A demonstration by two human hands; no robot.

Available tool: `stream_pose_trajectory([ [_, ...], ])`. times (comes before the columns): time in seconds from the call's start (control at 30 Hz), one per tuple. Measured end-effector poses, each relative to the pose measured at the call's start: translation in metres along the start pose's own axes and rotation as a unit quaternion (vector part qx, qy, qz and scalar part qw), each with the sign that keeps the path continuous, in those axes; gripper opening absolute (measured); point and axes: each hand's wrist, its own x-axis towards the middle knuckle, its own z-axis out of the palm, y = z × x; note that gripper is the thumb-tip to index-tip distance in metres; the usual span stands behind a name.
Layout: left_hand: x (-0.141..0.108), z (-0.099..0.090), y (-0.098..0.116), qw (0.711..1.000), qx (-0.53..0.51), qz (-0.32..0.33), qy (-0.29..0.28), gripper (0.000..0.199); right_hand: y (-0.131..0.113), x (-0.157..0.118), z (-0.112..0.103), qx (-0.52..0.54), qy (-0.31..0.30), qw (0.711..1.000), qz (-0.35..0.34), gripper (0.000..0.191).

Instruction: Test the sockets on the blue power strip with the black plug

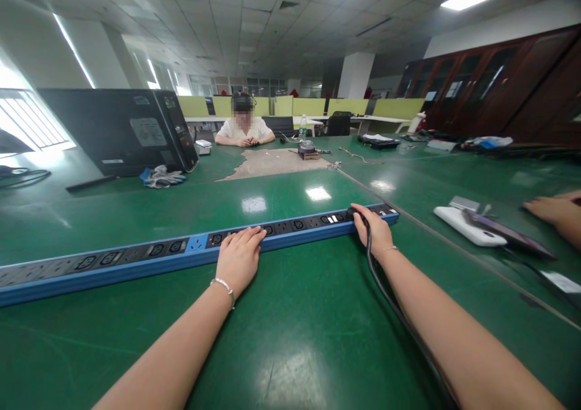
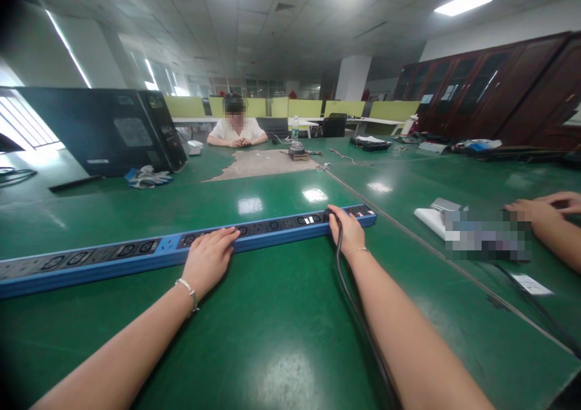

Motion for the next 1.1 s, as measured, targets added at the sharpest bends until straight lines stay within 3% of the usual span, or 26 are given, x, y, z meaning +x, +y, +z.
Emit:
stream_pose_trajectory([
  [0.33,0.0,-0.001,0.001,1.0,-0.013,-0.003,0.008,0.036,-0.007,0.0,0.005,0.091,0.072,0.991,0.066,0.037],
  [0.5,0.001,-0.002,0.001,1.0,-0.013,-0.003,0.003,0.035,-0.03,0.014,-0.004,0.164,0.205,0.961,0.09,0.04],
  [0.63,0.001,0.0,0.0,1.0,-0.009,-0.002,0.003,0.035,-0.064,0.01,0.004,0.236,0.05,0.97,0.025,0.036],
  [0.73,0.001,0.0,0.0,1.0,-0.009,-0.001,0.005,0.034,-0.084,0.001,0.013,0.225,-0.032,0.974,0.0,0.034],
  [1.1,0.001,0.0,0.0,1.0,-0.021,-0.007,0.005,0.035,-0.1,-0.004,0.014,0.142,-0.06,0.988,-0.025,0.032],
])
